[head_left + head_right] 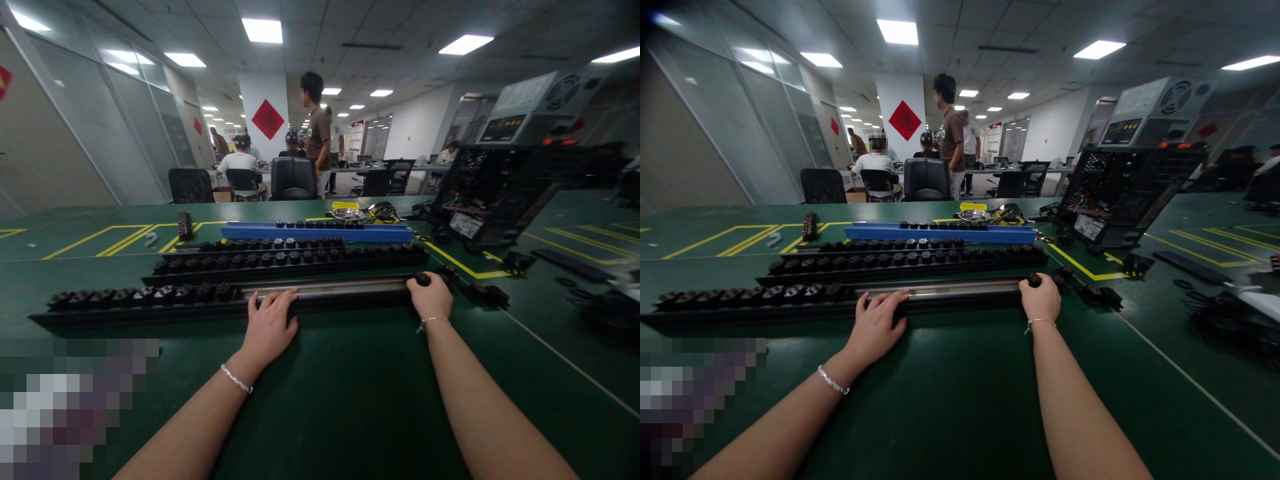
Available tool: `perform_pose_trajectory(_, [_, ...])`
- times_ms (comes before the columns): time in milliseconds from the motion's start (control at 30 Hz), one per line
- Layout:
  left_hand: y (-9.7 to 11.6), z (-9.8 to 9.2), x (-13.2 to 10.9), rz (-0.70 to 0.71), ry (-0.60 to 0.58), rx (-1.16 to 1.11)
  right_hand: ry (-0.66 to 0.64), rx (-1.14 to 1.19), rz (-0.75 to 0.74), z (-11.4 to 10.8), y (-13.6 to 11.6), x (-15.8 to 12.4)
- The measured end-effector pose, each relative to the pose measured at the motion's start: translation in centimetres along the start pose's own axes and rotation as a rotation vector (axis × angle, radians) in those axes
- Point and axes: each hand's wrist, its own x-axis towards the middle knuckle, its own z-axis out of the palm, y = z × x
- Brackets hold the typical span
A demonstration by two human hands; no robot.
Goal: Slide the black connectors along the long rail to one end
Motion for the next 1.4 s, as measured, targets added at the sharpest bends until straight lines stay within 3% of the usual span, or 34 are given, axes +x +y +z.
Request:
perform_pose_trajectory(467, [-0.1,0.0,0.0,0.015,0.005,0.019,0.091,0.054,0.165,-1.1,1.0,1.5])
perform_pose_trajectory(600, [-0.1,0.1,-0.1,0.015,0.012,0.026,0.151,0.041,0.253,-2.0,3.0,3.1])
perform_pose_trajectory(733, [-0.1,0.1,0.0,0.01,0.005,0.019,0.037,-0.042,0.301,-2.9,5.9,4.9])
perform_pose_trajectory(933, [-0.1,0.0,0.0,0.004,-0.004,0.016,-0.023,-0.088,0.307,-1.9,7.9,5.6])
perform_pose_trajectory(1233, [-0.4,0.1,-0.1,0.008,0.032,0.025,0.017,-0.213,0.188,-1.0,6.7,5.6])
perform_pose_trajectory(1400, [-0.6,0.1,0.0,-0.041,0.097,0.033,0.206,-0.189,0.066,-1.4,5.8,4.5])
